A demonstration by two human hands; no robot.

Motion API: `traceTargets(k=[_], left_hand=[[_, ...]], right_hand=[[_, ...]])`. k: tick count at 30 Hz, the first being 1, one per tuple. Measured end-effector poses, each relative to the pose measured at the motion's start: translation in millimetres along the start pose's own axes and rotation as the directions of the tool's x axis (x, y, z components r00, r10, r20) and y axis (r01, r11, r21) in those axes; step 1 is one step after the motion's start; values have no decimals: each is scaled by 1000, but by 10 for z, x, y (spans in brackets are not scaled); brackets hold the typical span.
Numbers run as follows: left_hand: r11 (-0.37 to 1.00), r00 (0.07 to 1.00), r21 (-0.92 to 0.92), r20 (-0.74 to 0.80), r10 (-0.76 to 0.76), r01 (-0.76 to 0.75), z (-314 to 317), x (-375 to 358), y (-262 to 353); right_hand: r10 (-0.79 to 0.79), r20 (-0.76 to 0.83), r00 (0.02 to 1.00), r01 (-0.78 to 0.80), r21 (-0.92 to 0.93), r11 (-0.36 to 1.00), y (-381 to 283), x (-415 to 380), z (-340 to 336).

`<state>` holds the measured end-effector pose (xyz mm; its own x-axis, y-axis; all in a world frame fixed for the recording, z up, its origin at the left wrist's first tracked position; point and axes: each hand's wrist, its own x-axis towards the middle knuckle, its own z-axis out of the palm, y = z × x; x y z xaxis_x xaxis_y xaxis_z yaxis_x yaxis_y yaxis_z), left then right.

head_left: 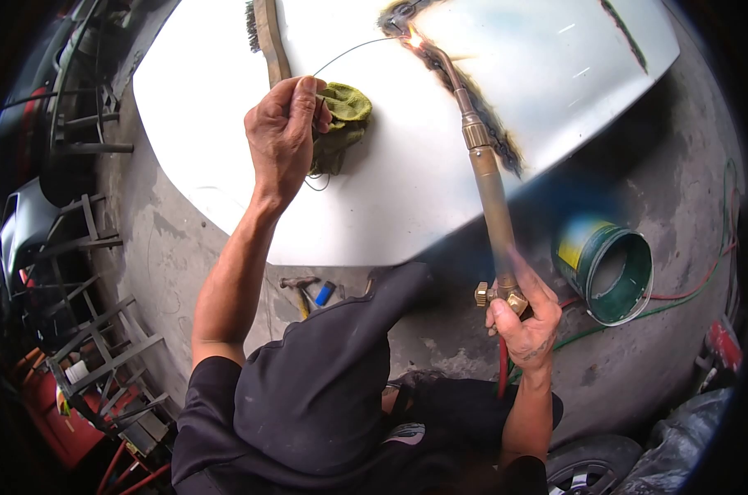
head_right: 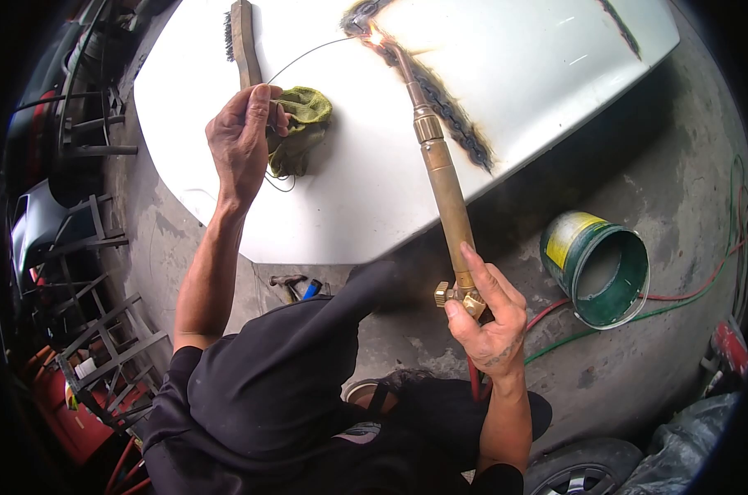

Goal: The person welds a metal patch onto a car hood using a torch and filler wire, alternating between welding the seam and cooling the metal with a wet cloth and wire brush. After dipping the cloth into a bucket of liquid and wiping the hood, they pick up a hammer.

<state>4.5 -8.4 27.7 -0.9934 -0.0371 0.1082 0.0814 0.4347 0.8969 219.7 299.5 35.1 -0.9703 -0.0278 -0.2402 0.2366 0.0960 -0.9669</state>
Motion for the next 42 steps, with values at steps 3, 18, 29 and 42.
traceTargets(k=[3, 18, 29, 42], left_hand=[[1000, 1000, 11, 0, 8, -8, -1, 0, 6], [1000, 1000, 0, 5, 12, -12, -5, 2, -3], [1000, 1000, 13, 14, -8, 8, -19, 8, -2], [1000, 1000, -11, -1, -10, 10, 2, 4, 10]], right_hand=[[-4, 0, 1000, 4, -6, 1000, 3, -1, -1], [-17, -1, 1000, 17, -5, 1000, 19, 4, 3], [-28, -1, 1000, 28, -4, 1000, 20, 9, 11], [-13, 3, 1000, 13, 5, 1000, 15, 15, 0]])
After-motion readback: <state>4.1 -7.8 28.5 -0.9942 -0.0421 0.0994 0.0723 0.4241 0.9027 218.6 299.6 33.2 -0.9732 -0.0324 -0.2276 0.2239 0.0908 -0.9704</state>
